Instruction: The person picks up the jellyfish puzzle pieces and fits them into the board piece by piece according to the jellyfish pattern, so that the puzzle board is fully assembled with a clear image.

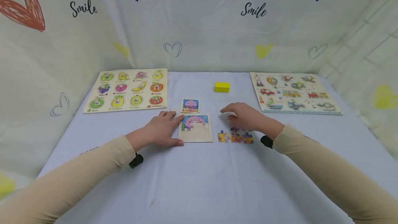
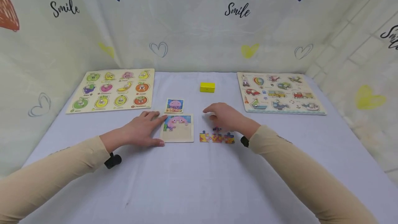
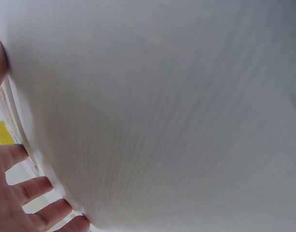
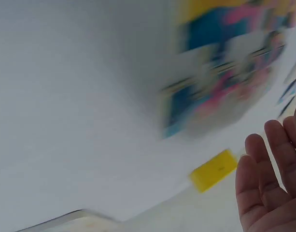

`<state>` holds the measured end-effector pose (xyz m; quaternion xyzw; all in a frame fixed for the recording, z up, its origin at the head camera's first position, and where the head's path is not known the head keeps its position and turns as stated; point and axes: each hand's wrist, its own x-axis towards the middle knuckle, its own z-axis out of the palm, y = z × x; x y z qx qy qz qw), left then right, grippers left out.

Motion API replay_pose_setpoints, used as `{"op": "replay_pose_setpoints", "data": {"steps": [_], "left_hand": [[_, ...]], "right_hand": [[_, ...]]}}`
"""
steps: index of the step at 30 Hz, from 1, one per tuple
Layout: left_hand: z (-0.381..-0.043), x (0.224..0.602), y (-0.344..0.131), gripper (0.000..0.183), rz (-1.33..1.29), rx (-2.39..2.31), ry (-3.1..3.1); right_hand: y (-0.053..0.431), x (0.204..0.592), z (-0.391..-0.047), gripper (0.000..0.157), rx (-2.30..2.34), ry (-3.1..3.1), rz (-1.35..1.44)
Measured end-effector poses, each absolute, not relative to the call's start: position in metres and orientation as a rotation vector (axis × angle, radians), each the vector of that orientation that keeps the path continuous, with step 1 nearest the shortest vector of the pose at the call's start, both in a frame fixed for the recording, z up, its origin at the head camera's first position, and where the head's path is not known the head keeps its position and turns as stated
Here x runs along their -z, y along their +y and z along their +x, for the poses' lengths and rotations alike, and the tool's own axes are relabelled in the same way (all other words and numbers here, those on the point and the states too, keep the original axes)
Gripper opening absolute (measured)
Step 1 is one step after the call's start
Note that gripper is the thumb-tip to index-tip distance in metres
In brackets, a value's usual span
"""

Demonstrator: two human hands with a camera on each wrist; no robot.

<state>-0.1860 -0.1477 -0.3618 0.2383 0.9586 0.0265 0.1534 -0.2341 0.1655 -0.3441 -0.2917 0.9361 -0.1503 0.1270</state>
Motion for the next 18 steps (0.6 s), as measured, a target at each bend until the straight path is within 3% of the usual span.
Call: {"op": "replay_pose_setpoints", "data": {"steps": [5,12,18], "left_hand": [[-0.186,0.361,-0.147,0.097,0.676,-0.068,2.751],[-0.186,0.359,-0.146,0.097,0.666,-0.07,2.745],[-0.185,0.358,-0.146,0.097,0.672,-0.059,2.747]], "right_hand": [[0.19,0.351,-0.239,0.034,0.452,2.747,-0.728],[0.196,0.357,-0.236,0.023,0.443,2.741,-0.851],[0.194,0.359,-0.237,0.023,0.43,2.74,-0.845]]}}
